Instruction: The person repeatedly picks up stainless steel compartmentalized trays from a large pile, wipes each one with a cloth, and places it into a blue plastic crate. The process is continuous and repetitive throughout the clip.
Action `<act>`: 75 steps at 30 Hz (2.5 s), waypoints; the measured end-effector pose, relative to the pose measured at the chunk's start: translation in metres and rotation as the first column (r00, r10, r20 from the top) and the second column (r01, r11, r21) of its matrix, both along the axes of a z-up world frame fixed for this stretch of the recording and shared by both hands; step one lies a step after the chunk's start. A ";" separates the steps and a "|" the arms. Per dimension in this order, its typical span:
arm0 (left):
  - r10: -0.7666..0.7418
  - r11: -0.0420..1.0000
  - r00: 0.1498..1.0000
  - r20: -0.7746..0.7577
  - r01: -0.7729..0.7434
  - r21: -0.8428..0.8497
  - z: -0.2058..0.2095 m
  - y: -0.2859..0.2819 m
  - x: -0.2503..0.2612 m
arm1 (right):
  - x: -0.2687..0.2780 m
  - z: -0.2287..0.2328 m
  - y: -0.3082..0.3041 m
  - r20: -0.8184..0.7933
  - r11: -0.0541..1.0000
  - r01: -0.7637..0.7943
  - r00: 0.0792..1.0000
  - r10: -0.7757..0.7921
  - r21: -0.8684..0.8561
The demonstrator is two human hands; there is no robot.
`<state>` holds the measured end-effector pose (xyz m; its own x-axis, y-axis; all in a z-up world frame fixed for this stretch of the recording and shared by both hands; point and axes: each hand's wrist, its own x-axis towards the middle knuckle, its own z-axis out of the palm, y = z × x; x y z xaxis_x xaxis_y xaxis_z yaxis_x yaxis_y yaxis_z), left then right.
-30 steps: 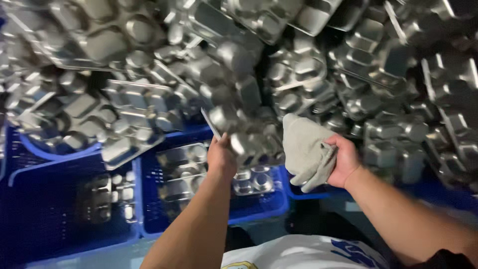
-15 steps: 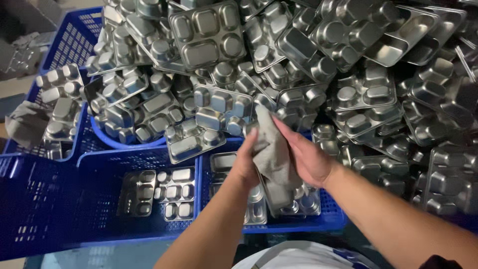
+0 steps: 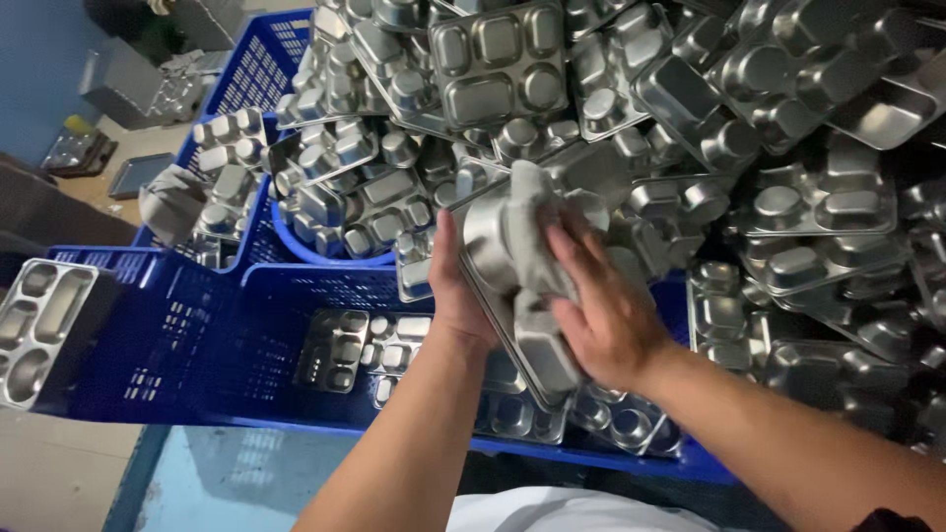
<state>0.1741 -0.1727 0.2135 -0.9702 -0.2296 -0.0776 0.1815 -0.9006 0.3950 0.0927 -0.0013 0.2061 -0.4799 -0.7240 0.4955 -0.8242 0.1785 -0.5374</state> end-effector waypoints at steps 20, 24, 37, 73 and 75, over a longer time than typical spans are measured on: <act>0.039 0.997 0.987 -0.154 -0.048 -0.055 -0.011 -0.202 0.093 | 0.080 0.027 -0.170 -0.409 0.913 0.293 0.898 -0.161 0.285; -0.105 0.945 0.994 -0.035 0.089 -0.314 -0.001 -0.210 0.051 | 0.073 0.028 -0.195 0.645 0.983 0.112 0.764 0.007 -0.144; 0.417 0.009 0.903 -0.102 -0.117 -0.993 0.018 -0.198 0.096 | 0.078 0.029 -0.143 0.976 0.695 0.707 0.215 -0.031 -0.134; -0.070 0.808 0.998 0.001 0.057 -0.587 0.004 -0.139 0.031 | 0.065 0.120 -0.161 0.157 0.697 0.036 0.965 -0.212 0.716; -0.075 0.844 0.993 0.086 0.109 -0.525 0.000 -0.143 0.030 | 0.059 0.102 -0.159 0.815 0.982 -0.094 0.574 -0.079 0.161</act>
<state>0.2038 -0.3156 0.2138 -0.9864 -0.1619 -0.0283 0.0689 -0.5638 0.8230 0.1521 -0.1599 0.3086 -0.6106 -0.7570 -0.2326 -0.0521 0.3315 -0.9420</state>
